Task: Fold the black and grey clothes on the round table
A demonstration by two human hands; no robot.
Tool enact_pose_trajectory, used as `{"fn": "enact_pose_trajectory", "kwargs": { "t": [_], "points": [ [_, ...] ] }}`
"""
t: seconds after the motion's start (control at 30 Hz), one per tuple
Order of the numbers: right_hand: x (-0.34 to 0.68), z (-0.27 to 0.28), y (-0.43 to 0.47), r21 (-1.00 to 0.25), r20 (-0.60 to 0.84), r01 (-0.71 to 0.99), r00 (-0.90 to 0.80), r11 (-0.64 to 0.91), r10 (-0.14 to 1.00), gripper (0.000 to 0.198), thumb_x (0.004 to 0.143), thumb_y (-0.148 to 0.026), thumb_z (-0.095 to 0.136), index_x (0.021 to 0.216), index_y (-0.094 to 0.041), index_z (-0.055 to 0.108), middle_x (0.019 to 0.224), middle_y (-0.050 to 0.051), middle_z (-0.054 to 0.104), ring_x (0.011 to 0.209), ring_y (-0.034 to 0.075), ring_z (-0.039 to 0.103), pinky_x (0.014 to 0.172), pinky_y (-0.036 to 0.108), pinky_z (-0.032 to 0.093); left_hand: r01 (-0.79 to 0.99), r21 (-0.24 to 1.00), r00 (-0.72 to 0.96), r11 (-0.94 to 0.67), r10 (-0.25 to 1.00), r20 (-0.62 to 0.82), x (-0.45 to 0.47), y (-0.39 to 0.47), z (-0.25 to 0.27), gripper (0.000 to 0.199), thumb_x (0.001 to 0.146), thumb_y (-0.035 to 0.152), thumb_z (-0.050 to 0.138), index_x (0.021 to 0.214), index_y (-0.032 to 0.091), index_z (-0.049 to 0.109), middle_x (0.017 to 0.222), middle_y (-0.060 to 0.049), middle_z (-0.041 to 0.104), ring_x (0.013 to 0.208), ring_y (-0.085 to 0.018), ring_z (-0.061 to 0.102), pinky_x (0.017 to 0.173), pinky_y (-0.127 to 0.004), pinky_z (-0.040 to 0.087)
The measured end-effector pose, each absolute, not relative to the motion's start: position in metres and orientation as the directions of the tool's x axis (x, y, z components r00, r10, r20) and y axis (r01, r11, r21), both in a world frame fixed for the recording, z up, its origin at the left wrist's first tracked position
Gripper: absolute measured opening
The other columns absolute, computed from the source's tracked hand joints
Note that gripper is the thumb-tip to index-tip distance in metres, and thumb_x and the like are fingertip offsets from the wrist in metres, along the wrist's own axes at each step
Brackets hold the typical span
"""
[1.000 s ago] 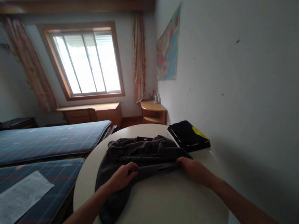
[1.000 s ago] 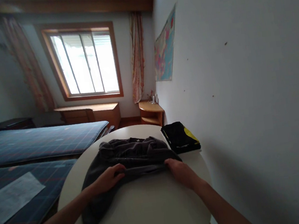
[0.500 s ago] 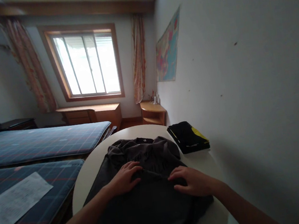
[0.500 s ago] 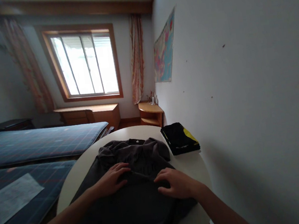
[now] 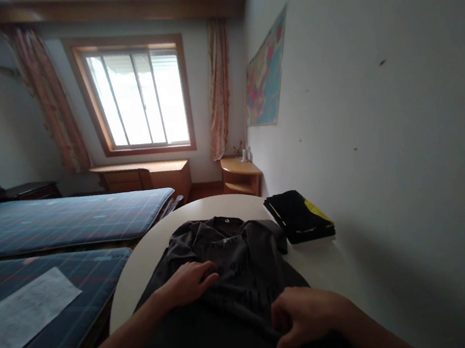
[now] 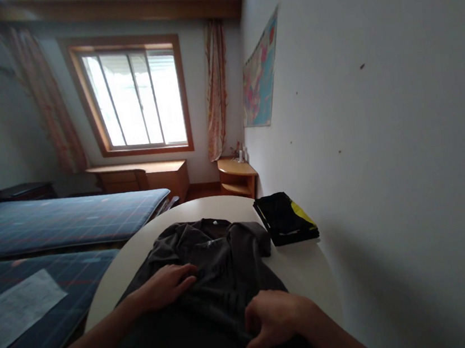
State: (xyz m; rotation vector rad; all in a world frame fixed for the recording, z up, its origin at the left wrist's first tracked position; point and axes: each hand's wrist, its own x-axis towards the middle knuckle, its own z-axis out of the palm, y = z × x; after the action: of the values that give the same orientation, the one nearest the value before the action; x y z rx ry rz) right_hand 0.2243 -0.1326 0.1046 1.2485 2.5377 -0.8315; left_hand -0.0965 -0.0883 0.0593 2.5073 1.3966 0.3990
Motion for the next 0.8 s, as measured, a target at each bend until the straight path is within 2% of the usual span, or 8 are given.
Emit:
{"fn": "enact_pose_trajectory", "kwargs": {
  "t": [0.07, 0.13, 0.23, 0.33, 0.47, 0.6, 0.7, 0.8],
  "points": [
    [0.215, 0.114, -0.124, -0.418, -0.42, 0.756, -0.652, 0.503, 0.631, 0.034, 0.074, -0.055, 0.069, 0.084, -0.024, 0.077, 0.07, 0.0, 0.069, 0.06, 0.016, 0.062, 0.05, 0.023, 0.035, 0.799, 0.334, 0.486, -0.5, 0.864, 0.131, -0.096, -0.072, 0.067, 0.035, 0.099, 0.047, 0.04, 0.105, 0.028, 0.069, 0.091, -0.004, 0.073, 0.086, -0.023, 0.068, 0.079, -0.031, 0.046],
    [0.206, 0.121, -0.105, -0.404, -0.271, 0.73, -0.671, 0.552, 0.69, 0.03, 0.082, -0.049, 0.063, 0.083, -0.023, 0.076, 0.071, 0.001, 0.071, 0.06, 0.015, 0.062, 0.052, 0.023, 0.035, 0.832, 0.285, 0.429, -0.476, 0.878, 0.215, -0.096, -0.051, 0.072, 0.029, 0.097, 0.04, 0.043, 0.1, 0.027, 0.069, 0.096, -0.003, 0.072, 0.09, -0.022, 0.067, 0.082, -0.031, 0.046],
    [0.194, 0.126, -0.06, -0.322, 0.074, 0.749, -0.59, 0.579, 0.804, 0.024, 0.089, -0.037, 0.055, 0.094, -0.023, 0.074, 0.088, 0.003, 0.074, 0.077, 0.017, 0.066, 0.066, 0.024, 0.042, 0.881, 0.218, 0.328, -0.421, 0.873, 0.362, -0.097, -0.014, 0.075, 0.026, 0.096, 0.03, 0.046, 0.11, 0.026, 0.067, 0.114, -0.005, 0.068, 0.107, -0.023, 0.062, 0.096, -0.033, 0.044],
    [0.184, 0.122, -0.009, -0.306, 0.234, 0.803, -0.458, 0.512, 0.858, 0.025, 0.092, -0.03, 0.053, 0.108, -0.019, 0.069, 0.107, 0.007, 0.072, 0.097, 0.019, 0.066, 0.084, 0.027, 0.045, 0.926, 0.19, 0.248, -0.327, 0.904, 0.349, -0.103, 0.021, 0.074, 0.031, 0.097, 0.026, 0.043, 0.121, 0.025, 0.062, 0.128, -0.007, 0.061, 0.115, -0.023, 0.059, 0.099, -0.034, 0.043],
    [0.176, 0.107, 0.037, -0.27, 0.226, 0.869, -0.361, 0.414, 0.905, 0.032, 0.093, -0.028, 0.051, 0.121, -0.016, 0.063, 0.122, 0.01, 0.067, 0.114, 0.02, 0.06, 0.097, 0.028, 0.042, 0.96, 0.174, 0.177, -0.221, 0.955, 0.239, -0.114, 0.055, 0.066, 0.036, 0.097, 0.023, 0.04, 0.128, 0.024, 0.058, 0.131, -0.009, 0.06, 0.106, -0.025, 0.065, 0.09, -0.036, 0.049],
    [0.171, 0.089, 0.057, -0.2, 0.143, 0.93, -0.283, 0.308, 0.948, 0.035, 0.093, -0.031, 0.05, 0.125, -0.02, 0.062, 0.126, 0.009, 0.066, 0.117, 0.021, 0.059, 0.095, 0.03, 0.044, 0.975, 0.162, 0.118, -0.15, 0.975, 0.191, -0.122, 0.077, 0.057, 0.042, 0.097, 0.024, 0.04, 0.138, 0.023, 0.051, 0.134, -0.012, 0.059, 0.108, -0.028, 0.065, 0.089, -0.039, 0.049],
    [0.171, 0.08, 0.067, -0.17, 0.054, 0.958, -0.227, 0.233, 0.972, 0.031, 0.084, -0.032, 0.061, 0.111, -0.021, 0.07, 0.114, 0.011, 0.071, 0.108, 0.025, 0.065, 0.087, 0.031, 0.048, 0.982, 0.156, 0.088, -0.11, 0.986, 0.143, -0.125, 0.087, 0.048, 0.047, 0.09, 0.028, 0.057, 0.137, 0.026, 0.053, 0.129, -0.01, 0.064, 0.111, -0.028, 0.064, 0.09, -0.037, 0.049],
    [0.174, 0.08, 0.078, -0.144, -0.031, 0.976, -0.17, 0.164, 0.985, 0.022, 0.073, -0.028, 0.069, 0.092, -0.019, 0.076, 0.1, 0.012, 0.074, 0.097, 0.027, 0.069, 0.079, 0.03, 0.05, 0.984, 0.162, 0.052, -0.069, 0.993, 0.105, -0.129, 0.095, 0.043, 0.035, 0.082, 0.029, 0.066, 0.117, 0.028, 0.066, 0.113, -0.007, 0.072, 0.106, -0.027, 0.066, 0.088, -0.035, 0.05]
  ]
}}
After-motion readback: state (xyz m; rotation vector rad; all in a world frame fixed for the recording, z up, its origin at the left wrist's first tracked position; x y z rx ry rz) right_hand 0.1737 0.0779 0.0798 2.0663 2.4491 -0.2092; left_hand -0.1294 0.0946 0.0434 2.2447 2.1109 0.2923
